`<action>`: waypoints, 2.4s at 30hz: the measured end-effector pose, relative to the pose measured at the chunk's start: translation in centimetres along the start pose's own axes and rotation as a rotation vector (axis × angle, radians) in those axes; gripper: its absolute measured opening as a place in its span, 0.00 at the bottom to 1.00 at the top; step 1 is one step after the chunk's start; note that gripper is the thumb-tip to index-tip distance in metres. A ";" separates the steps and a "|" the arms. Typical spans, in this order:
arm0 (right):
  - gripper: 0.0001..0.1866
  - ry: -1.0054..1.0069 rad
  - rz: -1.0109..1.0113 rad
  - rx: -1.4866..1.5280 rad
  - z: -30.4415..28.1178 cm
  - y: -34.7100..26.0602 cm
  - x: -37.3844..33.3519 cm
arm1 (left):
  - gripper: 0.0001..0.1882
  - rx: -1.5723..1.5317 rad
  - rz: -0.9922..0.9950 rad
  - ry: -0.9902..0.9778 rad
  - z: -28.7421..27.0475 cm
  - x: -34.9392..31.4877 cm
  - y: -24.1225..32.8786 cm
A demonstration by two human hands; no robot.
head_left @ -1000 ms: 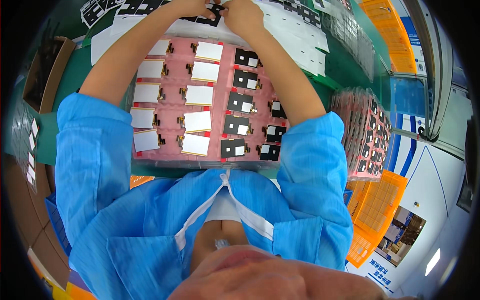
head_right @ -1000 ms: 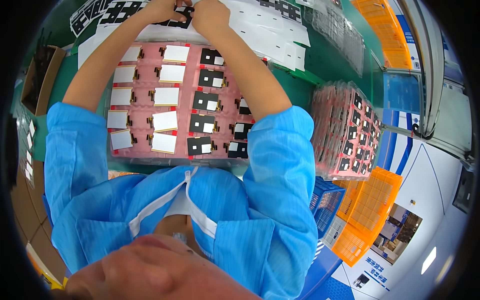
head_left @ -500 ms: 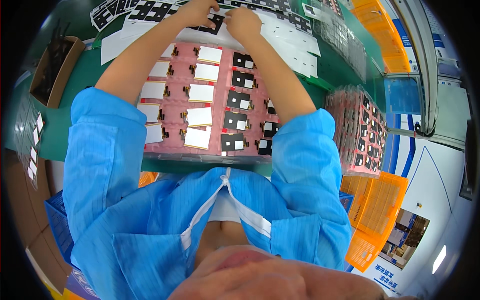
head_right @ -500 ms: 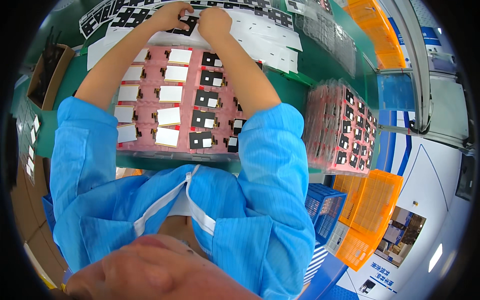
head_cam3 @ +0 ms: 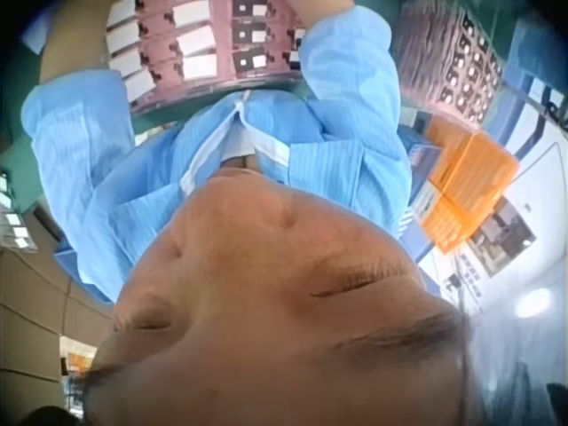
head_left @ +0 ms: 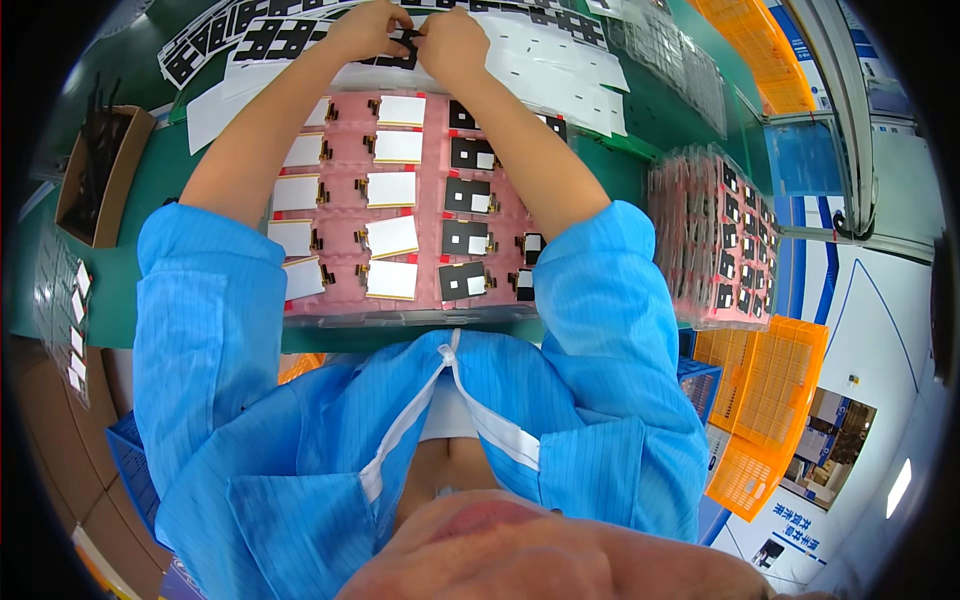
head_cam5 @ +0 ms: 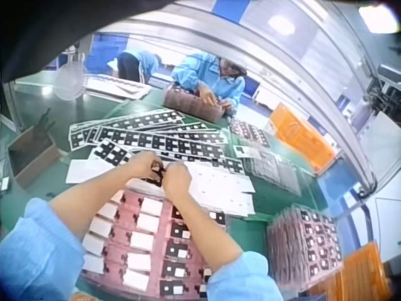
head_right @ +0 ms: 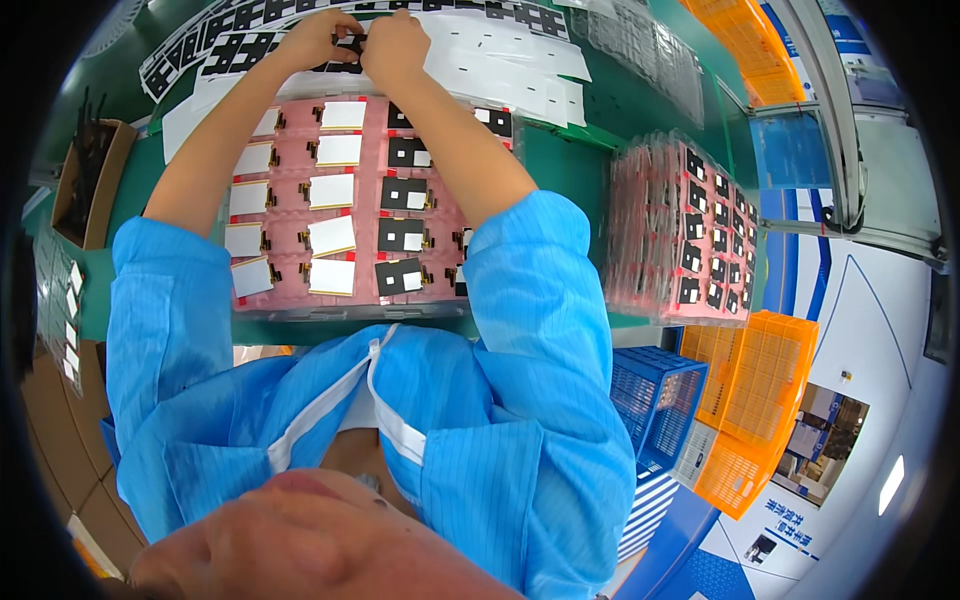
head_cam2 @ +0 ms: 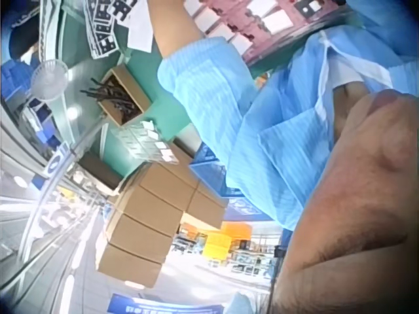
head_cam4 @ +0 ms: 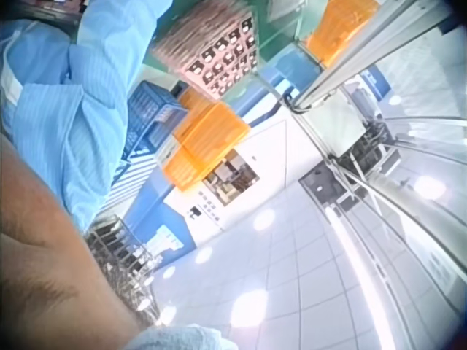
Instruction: Organizing small electronic modules into a grid-style sorting tray on a factory production line.
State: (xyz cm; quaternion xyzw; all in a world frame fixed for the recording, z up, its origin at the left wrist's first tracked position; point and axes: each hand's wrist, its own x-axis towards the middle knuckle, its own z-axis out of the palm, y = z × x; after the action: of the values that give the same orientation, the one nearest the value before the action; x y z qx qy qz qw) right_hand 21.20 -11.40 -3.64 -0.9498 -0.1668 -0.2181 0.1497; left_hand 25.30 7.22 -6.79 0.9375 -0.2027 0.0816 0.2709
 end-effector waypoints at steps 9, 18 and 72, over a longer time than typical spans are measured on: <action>0.07 -0.524 0.405 1.087 1.0 7.6 4.3 | 0.24 0.026 -0.136 -0.228 -2.1 2.0 5.5; 0.11 -0.436 0.252 1.075 -14.4 2.2 -5.9 | 0.21 0.095 0.021 0.009 -1.1 -2.1 0.9; 0.05 -0.316 0.118 0.769 -17.3 -6.8 -23.1 | 0.28 -0.270 0.094 0.075 -6.4 -29.8 18.3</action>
State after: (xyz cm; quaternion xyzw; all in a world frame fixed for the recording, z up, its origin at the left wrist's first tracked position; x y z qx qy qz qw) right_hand -7.31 -17.25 1.99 -0.8545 -0.2021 0.0174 0.4781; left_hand -9.74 6.56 -0.54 0.8782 -0.2455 0.1010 0.3979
